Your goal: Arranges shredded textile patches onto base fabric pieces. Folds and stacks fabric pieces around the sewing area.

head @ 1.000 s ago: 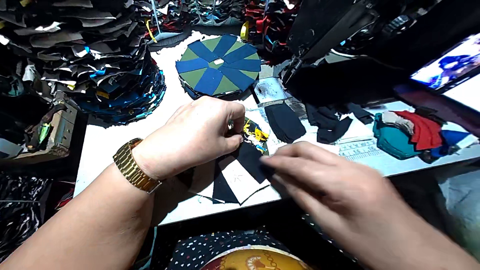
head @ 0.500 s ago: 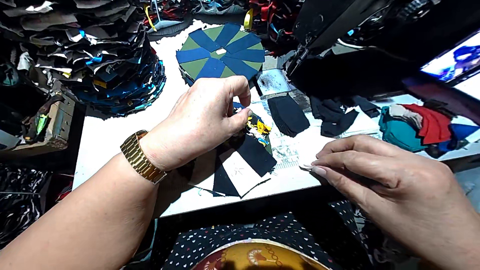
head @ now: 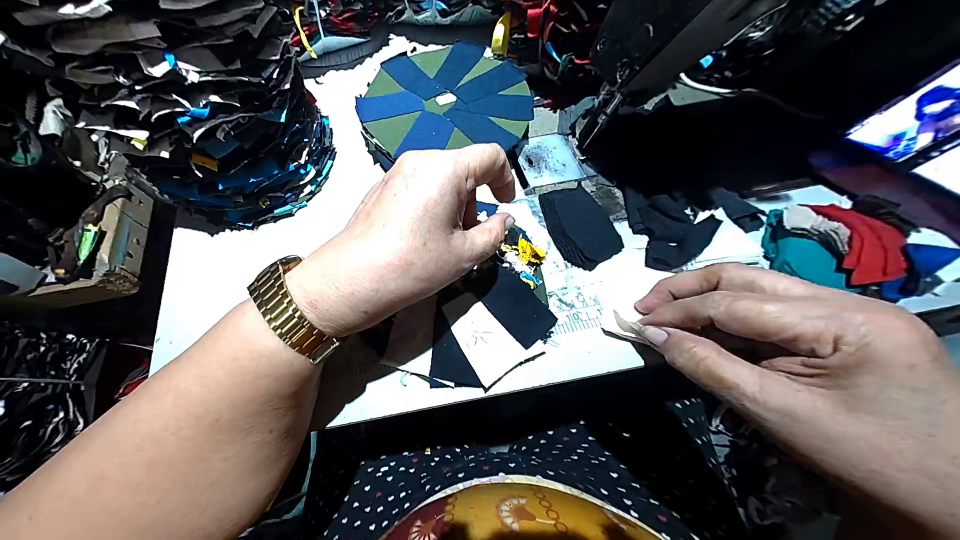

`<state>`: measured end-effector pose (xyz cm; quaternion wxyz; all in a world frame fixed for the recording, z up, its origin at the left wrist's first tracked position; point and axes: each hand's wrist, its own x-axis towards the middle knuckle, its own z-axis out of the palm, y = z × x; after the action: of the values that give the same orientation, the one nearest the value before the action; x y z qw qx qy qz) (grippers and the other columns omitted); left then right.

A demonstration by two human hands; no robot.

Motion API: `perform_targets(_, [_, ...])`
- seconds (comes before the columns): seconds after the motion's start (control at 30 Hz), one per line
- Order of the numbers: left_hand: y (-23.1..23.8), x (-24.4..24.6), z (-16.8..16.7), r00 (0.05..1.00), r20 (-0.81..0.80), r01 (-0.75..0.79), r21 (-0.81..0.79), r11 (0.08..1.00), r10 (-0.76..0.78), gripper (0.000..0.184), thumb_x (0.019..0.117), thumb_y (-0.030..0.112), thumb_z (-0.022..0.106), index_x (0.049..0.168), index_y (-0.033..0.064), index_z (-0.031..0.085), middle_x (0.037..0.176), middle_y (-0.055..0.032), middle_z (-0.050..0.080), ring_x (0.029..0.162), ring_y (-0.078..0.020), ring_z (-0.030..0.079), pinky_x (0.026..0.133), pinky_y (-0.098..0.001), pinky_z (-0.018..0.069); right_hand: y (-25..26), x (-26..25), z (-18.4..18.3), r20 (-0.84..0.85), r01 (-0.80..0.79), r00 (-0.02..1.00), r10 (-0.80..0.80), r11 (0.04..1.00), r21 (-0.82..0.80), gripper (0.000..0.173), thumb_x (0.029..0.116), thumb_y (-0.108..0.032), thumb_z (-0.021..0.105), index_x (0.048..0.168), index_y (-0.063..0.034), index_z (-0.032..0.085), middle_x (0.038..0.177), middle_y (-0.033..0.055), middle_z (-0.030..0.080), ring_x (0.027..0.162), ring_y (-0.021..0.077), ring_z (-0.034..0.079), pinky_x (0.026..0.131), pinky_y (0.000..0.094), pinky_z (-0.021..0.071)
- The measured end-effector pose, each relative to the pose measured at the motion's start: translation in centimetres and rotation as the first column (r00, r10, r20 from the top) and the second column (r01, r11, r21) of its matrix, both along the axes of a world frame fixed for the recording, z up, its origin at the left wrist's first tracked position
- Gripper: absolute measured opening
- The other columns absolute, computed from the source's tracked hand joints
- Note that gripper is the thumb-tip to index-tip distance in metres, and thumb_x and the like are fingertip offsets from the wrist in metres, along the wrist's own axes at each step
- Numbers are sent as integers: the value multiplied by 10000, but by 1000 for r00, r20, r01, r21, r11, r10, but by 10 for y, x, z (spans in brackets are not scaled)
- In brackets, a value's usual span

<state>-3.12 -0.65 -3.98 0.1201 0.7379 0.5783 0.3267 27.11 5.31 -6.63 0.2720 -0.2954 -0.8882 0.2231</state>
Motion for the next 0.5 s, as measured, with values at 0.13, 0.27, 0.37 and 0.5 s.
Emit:
perform_targets(0.13, [-1,2,1,1000,5,1,-25,1000,0,165,980,181,656,1109,88,699,652,58,565,535,-14,481,505,-191,407,0,-3,-1,13,73,997,-73,997,20,157,957,-240,579,974,-156,711,928,-66,671,788,-17,626,654,156,527])
perform_targets(0.27, [0,2,1,996,83,22,2,1000,-22,166,981,149,657,1115,57,688,671,41,588,556,-8,504,520,-172,424,13,-4,-5,-65,178,982,-179,984,-16,170,998,-258,573,1070,-132,661,846,-57,650,679,-17,616,594,176,533])
perform_targets(0.37, [1,3,1,979,204,25,26,999,-30,162,974,105,665,1116,29,680,707,24,616,591,-1,539,552,-151,455,33,1,-3,-150,110,982,-112,994,-22,215,988,-198,584,1179,-112,630,1027,-31,657,863,15,646,770,197,562])
perform_targets(0.5, [3,3,5,911,395,116,23,993,-116,191,972,55,648,1153,-5,656,909,-36,702,774,-40,665,720,-189,571,40,-4,10,-295,-12,955,-23,993,-117,179,973,-132,590,1128,-132,679,1007,-71,686,817,15,640,729,183,552])
